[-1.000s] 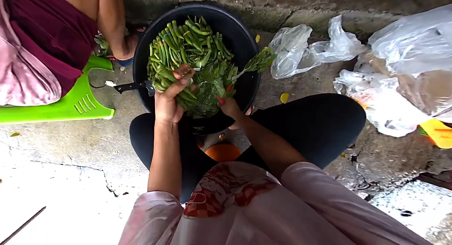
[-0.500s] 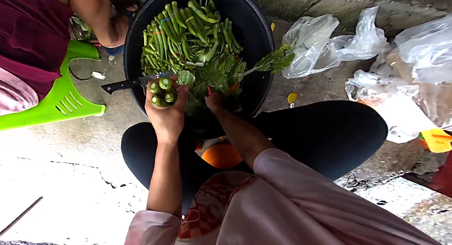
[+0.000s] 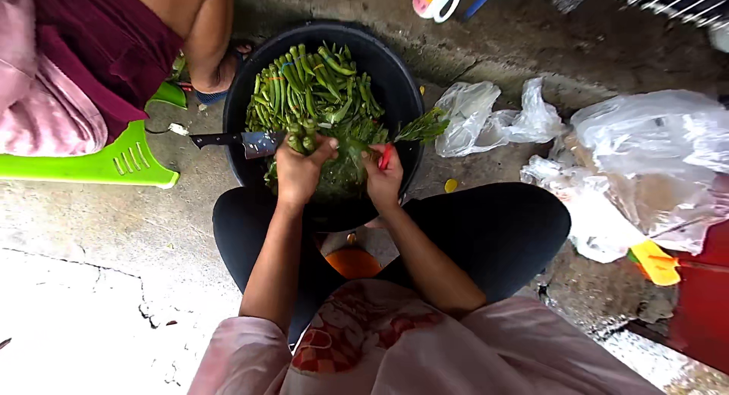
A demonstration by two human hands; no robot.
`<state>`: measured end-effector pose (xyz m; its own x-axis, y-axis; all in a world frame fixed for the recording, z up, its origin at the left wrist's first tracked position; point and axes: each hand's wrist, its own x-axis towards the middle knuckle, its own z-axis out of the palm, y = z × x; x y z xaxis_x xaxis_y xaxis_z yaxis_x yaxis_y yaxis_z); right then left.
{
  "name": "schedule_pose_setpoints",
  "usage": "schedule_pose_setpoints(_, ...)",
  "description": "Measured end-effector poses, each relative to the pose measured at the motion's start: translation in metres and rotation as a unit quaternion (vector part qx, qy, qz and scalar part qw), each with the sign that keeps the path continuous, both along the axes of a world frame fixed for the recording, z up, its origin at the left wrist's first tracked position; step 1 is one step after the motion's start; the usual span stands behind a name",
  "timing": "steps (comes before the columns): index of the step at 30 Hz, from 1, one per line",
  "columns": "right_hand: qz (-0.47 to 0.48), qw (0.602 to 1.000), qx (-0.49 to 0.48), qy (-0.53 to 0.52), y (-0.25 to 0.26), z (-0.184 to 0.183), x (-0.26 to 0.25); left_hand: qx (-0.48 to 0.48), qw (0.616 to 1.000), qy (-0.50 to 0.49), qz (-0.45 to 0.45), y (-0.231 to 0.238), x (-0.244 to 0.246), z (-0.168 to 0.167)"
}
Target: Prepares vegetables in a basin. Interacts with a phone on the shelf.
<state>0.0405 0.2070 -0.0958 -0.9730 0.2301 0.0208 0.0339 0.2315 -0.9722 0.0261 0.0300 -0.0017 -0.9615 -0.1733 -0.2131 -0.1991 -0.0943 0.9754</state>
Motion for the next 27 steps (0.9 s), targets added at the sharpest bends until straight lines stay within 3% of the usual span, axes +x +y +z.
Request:
schedule_pose_setpoints(3,0.066,0.966,0.110,0.223,0.003,0.036,0.000,0.097,0.987,-0.108,-0.062,0.014,0.002,0.000)
schedule_pose_setpoints(5,0.116,0.935,0.122,0.312,0.002,0.043,0.003,0.208,0.964,-0.158,-0.043,0.027,0.003,0.001)
schedule_pose_setpoints(8,0.144,0.924,0.126,0.332,0.000,0.038,0.015,0.346,0.929,-0.128,-0.020,0.034,0.001,-0.009)
schedule_pose_setpoints(10,0.128,0.935,0.145,0.296,0.010,0.038,0.025,0.364,0.927,-0.088,-0.018,0.032,0.001,-0.011)
schedule_pose_setpoints(12,0.108,0.958,0.187,0.187,0.025,0.050,0.034,0.291,0.956,-0.033,-0.021,0.026,0.003,-0.008)
schedule_pose_setpoints(15,0.142,0.961,0.236,0.006,0.050,0.085,0.034,0.069,0.994,0.062,-0.065,0.016,0.011,0.000)
schedule_pose_setpoints(18,0.165,0.944,0.281,0.056,0.063,0.110,0.031,-0.060,0.983,0.143,-0.103,0.015,0.016,0.001)
schedule_pose_setpoints(22,0.205,0.931,0.289,0.094,0.061,0.130,0.027,-0.087,0.974,0.178,-0.111,0.018,0.017,0.000)
schedule_pose_setpoints(27,0.236,0.926,0.282,0.085,0.059,0.130,0.020,-0.068,0.976,0.185,-0.096,0.018,0.017,-0.001)
